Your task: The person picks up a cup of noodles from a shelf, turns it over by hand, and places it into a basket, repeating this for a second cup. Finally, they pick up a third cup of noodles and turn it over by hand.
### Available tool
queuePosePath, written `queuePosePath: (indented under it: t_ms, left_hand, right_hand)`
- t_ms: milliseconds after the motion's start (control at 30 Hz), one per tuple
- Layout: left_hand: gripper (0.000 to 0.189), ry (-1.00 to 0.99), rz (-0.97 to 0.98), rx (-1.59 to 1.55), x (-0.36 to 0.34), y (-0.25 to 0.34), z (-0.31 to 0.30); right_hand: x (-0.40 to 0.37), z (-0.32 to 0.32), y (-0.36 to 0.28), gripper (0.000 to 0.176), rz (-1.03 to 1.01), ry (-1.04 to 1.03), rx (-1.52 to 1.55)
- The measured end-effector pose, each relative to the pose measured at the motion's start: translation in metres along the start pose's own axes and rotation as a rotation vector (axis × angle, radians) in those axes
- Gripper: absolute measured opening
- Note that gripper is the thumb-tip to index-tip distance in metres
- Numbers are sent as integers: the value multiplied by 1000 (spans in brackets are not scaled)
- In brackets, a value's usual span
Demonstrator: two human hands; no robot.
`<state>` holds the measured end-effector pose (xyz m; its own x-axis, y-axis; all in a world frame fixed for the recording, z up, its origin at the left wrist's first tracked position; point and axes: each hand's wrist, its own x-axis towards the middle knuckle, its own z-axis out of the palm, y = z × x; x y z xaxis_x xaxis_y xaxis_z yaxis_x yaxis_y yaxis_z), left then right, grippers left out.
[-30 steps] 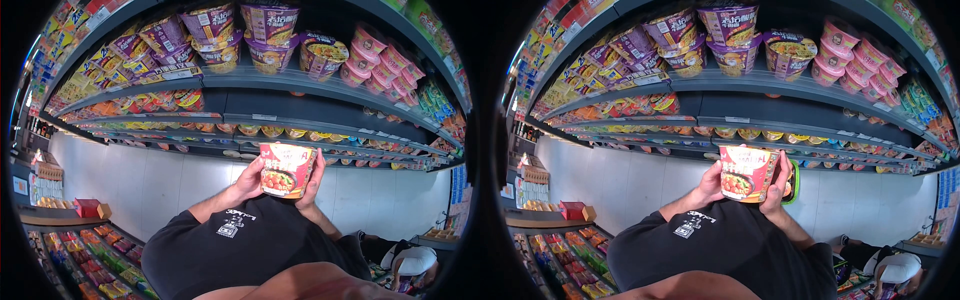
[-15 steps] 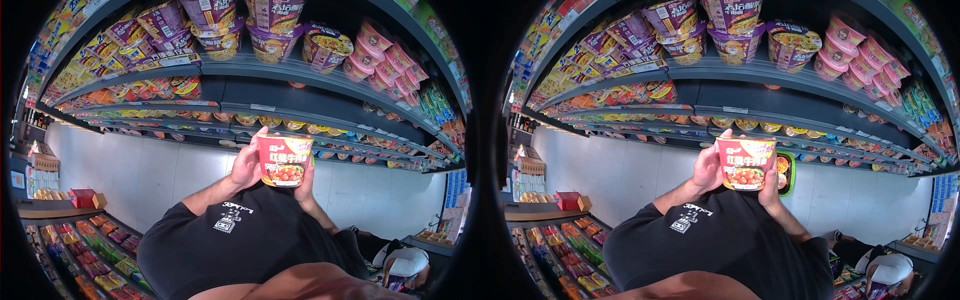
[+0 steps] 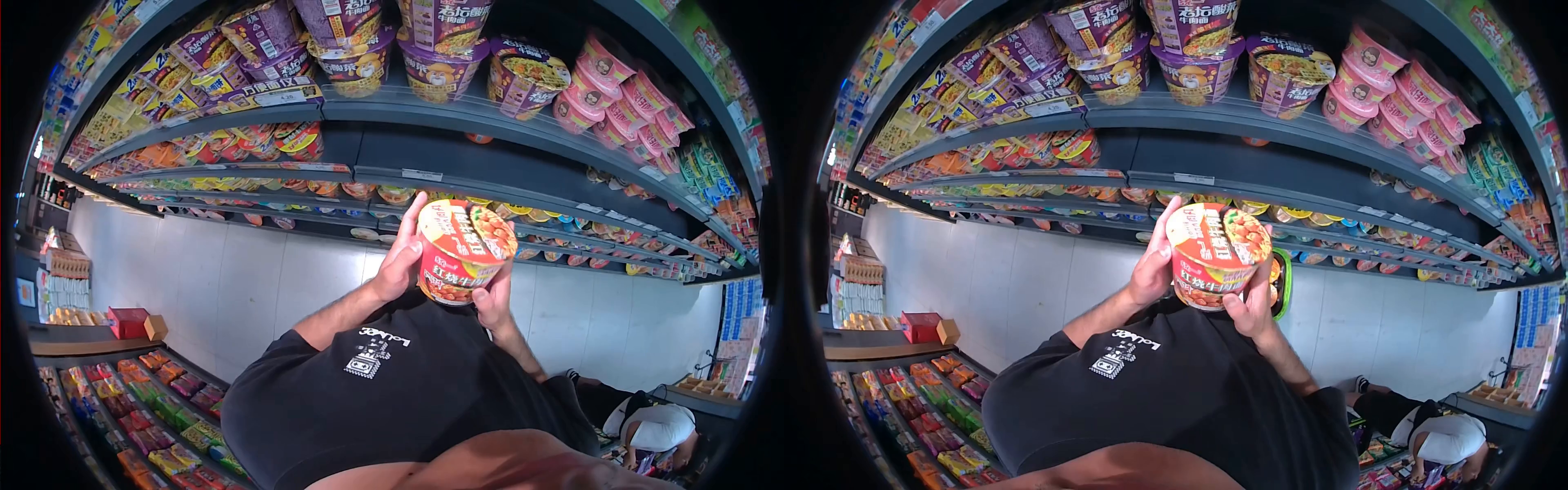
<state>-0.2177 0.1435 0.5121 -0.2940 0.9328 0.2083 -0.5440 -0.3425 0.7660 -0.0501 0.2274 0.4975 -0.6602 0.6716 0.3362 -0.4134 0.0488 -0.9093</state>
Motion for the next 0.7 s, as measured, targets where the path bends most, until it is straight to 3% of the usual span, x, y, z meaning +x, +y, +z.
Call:
queuePosePath:
  t_ms: [33, 200, 267, 300, 467, 533, 667, 700]
  left_hand:
    - [79, -32, 3, 21, 0, 3, 0]
    - [64, -86, 7, 21, -7, -15, -12]
    - [55, 13, 60, 278, -10, -23, -18]
    - [55, 17, 54, 276, -11, -24, -19]
    - [49, 48, 66, 153, -9, -20, -11]
    - [49, 28, 88, 181, -9, -18, -12]
    - [48, -36, 175, 313, -8, -14, -12]
    - [48, -38, 171, 312, -7, -15, -12]
  right_hand:
    - [-4, -4, 5, 117, -4, 55, -15]
    - [-11, -14, 9, 122, -176, 59, -295]
    - [-12, -13, 10, 130, -283, 46, -303]
    - [-9, -12, 11, 136, -344, 36, -384]
    - [-1, -11, 7, 138, -431, 28, -577]
    - [-2, -9, 2, 134, -334, 20, -643]
    - [-6, -8, 16, 124, -417, 88, -507]
    - [-8, -11, 12, 99, -330, 25, -570]
